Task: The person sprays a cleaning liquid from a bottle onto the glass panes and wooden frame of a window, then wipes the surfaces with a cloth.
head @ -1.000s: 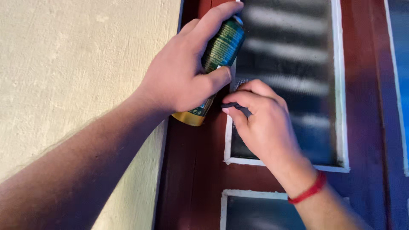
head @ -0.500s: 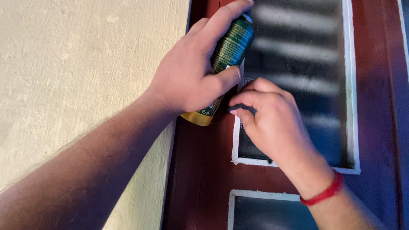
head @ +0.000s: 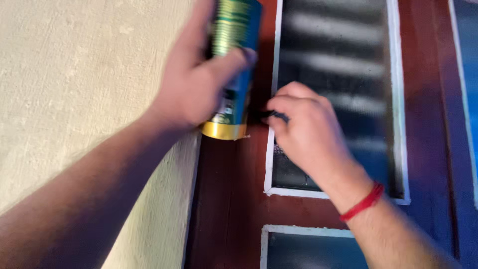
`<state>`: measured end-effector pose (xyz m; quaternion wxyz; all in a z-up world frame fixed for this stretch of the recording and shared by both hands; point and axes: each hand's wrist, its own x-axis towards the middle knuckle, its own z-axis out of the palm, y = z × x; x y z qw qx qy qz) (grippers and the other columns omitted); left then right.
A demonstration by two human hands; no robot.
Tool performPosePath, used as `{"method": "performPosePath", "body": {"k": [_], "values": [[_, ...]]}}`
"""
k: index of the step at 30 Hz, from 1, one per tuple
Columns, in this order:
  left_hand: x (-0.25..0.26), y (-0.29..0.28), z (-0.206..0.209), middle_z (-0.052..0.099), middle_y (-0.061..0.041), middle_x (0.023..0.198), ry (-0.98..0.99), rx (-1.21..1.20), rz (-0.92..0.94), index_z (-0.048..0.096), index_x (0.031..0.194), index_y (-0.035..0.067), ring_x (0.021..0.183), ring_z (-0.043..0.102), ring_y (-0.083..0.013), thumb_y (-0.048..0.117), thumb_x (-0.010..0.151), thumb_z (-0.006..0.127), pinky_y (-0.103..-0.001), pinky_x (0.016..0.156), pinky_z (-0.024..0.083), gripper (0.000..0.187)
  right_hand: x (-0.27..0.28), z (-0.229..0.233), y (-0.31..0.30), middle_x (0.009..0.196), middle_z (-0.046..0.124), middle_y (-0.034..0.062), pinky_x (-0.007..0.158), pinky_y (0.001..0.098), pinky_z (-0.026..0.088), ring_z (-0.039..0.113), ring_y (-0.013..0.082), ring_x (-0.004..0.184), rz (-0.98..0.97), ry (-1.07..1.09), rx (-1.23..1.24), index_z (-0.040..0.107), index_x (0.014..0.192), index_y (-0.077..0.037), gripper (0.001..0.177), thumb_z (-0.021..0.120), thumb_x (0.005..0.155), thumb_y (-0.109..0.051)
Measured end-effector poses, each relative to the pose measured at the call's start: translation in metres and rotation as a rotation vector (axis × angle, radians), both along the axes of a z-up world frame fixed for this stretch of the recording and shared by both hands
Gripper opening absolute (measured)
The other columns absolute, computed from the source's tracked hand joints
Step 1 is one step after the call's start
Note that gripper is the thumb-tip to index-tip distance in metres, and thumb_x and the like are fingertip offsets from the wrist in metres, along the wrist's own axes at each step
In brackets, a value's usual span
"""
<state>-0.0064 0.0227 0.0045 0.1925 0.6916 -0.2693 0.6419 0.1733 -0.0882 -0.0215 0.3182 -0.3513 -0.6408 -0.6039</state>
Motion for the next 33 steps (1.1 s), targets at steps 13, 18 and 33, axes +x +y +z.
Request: {"method": "performPosePath", "body": {"k": [13,18,33], "values": [[-0.057,-0.002,-0.047,0.058,-0.010,0.116,0.012,-0.075,-0.006,0.030,0.162,0.022,0.096,0.062,-0.0178,0.006,0.092,0.061,-0.036,0.081,0.059,0.078,-0.014,0.018,0.006,0.094,0.071,0.0143,0.078,0.0437,0.057,0.071,0.0348,0.087,0.030,-0.027,-0.086,0.075,0.091,-0.003,0.012,0.077,0.079,-0.005],[-0.078,0.001,-0.048,0.060,-0.011,0.120,0.135,-0.079,0.185,0.031,0.160,0.028,0.099,0.067,-0.0203,0.012,0.090,0.064,-0.038,0.083,0.063,0.079,-0.019,0.015,0.016,0.095,0.070,0.0138,0.078,0.0444,0.057,0.070,0.0343,0.088,0.065,-0.018,-0.061,0.075,0.092,-0.004,0.014,0.077,0.079,-0.008],[-0.080,-0.003,-0.054,0.062,-0.013,0.123,0.188,-0.133,0.092,0.031,0.158,0.025,0.098,0.068,-0.0201,0.016,0.087,0.068,-0.038,0.084,0.062,0.080,-0.039,0.004,0.021,0.104,0.069,0.0152,0.083,0.0450,0.056,0.069,0.0374,0.094,0.007,0.090,0.005,0.075,0.098,-0.002,0.018,0.074,0.082,-0.009]]}}
